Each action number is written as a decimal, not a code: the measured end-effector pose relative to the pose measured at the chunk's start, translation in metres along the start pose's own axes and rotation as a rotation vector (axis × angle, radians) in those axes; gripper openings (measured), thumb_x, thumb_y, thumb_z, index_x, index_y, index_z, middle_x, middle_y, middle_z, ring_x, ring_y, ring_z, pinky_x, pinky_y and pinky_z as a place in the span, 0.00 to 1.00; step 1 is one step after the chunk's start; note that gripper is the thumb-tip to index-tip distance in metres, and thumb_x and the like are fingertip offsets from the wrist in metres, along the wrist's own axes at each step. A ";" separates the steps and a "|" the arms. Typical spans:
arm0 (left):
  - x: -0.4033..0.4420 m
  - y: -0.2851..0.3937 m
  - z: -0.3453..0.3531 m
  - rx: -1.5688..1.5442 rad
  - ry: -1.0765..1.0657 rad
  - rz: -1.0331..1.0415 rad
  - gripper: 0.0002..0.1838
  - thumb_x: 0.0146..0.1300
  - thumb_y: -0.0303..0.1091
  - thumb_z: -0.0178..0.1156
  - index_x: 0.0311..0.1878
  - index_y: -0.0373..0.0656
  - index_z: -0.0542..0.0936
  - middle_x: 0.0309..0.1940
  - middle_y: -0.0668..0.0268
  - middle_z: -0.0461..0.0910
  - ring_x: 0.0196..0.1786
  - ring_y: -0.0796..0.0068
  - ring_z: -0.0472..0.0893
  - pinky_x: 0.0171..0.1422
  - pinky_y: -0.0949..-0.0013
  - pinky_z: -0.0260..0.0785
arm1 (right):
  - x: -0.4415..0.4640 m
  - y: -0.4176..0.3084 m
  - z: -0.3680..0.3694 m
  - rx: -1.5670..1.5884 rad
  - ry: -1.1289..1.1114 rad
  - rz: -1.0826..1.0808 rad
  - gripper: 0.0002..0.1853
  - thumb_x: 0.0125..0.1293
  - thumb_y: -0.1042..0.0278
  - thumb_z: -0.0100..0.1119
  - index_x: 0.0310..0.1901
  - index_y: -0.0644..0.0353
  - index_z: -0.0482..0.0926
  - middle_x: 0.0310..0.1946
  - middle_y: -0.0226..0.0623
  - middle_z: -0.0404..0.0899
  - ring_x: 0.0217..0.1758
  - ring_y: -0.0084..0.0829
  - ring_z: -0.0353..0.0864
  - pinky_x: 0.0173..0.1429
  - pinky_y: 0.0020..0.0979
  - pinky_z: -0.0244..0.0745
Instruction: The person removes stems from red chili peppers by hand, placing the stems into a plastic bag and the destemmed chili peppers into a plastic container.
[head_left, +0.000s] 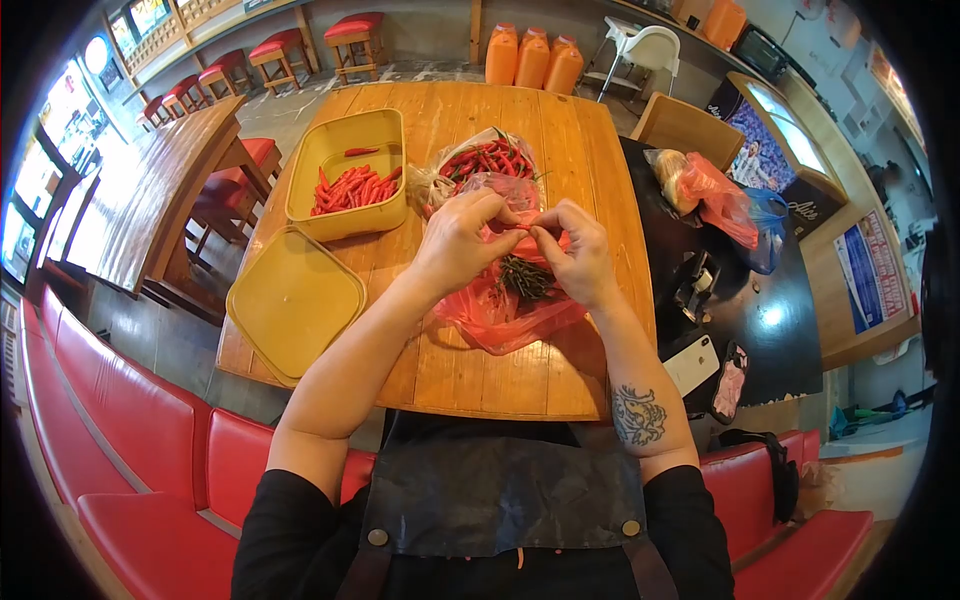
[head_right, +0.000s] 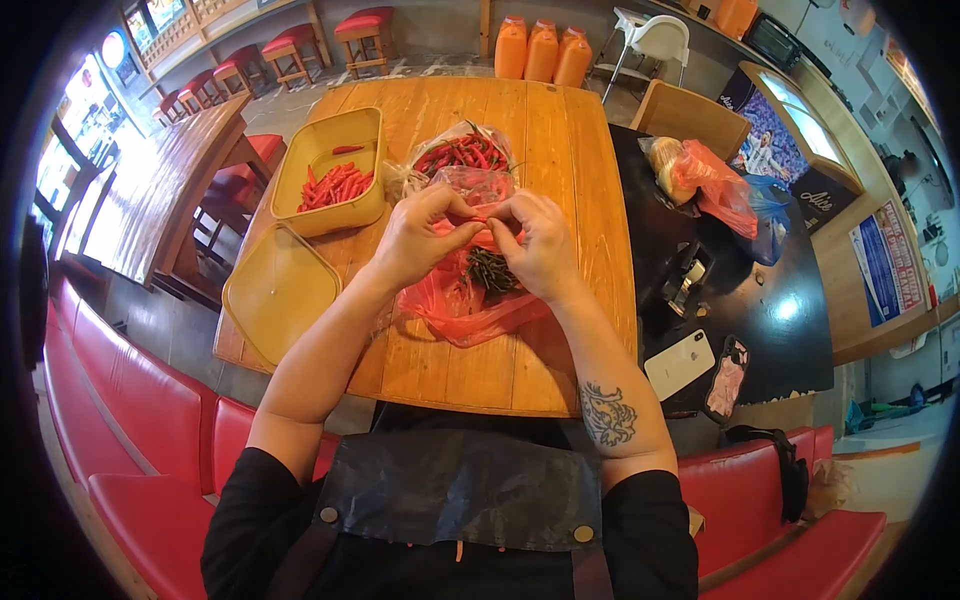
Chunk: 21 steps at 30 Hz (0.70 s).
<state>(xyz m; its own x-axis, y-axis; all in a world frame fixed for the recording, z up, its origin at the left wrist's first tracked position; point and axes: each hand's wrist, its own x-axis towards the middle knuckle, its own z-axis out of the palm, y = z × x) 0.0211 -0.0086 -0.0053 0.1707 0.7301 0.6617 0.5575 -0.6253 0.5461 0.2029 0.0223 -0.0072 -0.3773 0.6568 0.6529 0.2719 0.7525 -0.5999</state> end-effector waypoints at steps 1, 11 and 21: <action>0.000 0.001 0.001 0.001 0.018 -0.013 0.09 0.51 0.28 0.69 0.32 0.38 0.78 0.28 0.62 0.78 0.33 0.67 0.79 0.38 0.68 0.70 | 0.000 0.000 0.000 0.004 0.008 -0.003 0.04 0.54 0.77 0.62 0.29 0.62 0.76 0.25 0.38 0.75 0.32 0.40 0.75 0.40 0.36 0.67; -0.002 0.006 0.005 0.035 0.090 -0.064 0.09 0.51 0.30 0.70 0.29 0.38 0.78 0.25 0.62 0.79 0.29 0.68 0.78 0.36 0.68 0.69 | -0.001 0.001 0.003 0.012 0.049 -0.007 0.05 0.54 0.75 0.62 0.28 0.62 0.75 0.24 0.38 0.74 0.31 0.41 0.74 0.40 0.36 0.67; 0.001 0.004 0.003 -0.334 -0.062 -0.469 0.08 0.59 0.31 0.67 0.32 0.36 0.80 0.29 0.67 0.81 0.32 0.81 0.76 0.39 0.74 0.70 | -0.003 -0.002 0.006 0.239 0.115 0.180 0.04 0.61 0.75 0.60 0.30 0.61 0.76 0.24 0.28 0.74 0.28 0.22 0.72 0.36 0.24 0.68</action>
<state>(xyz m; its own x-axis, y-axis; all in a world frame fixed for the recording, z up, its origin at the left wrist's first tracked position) 0.0262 -0.0096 -0.0041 0.0203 0.9588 0.2834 0.3005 -0.2762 0.9129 0.1984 0.0190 -0.0106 -0.2359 0.7897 0.5663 0.1046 0.6000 -0.7931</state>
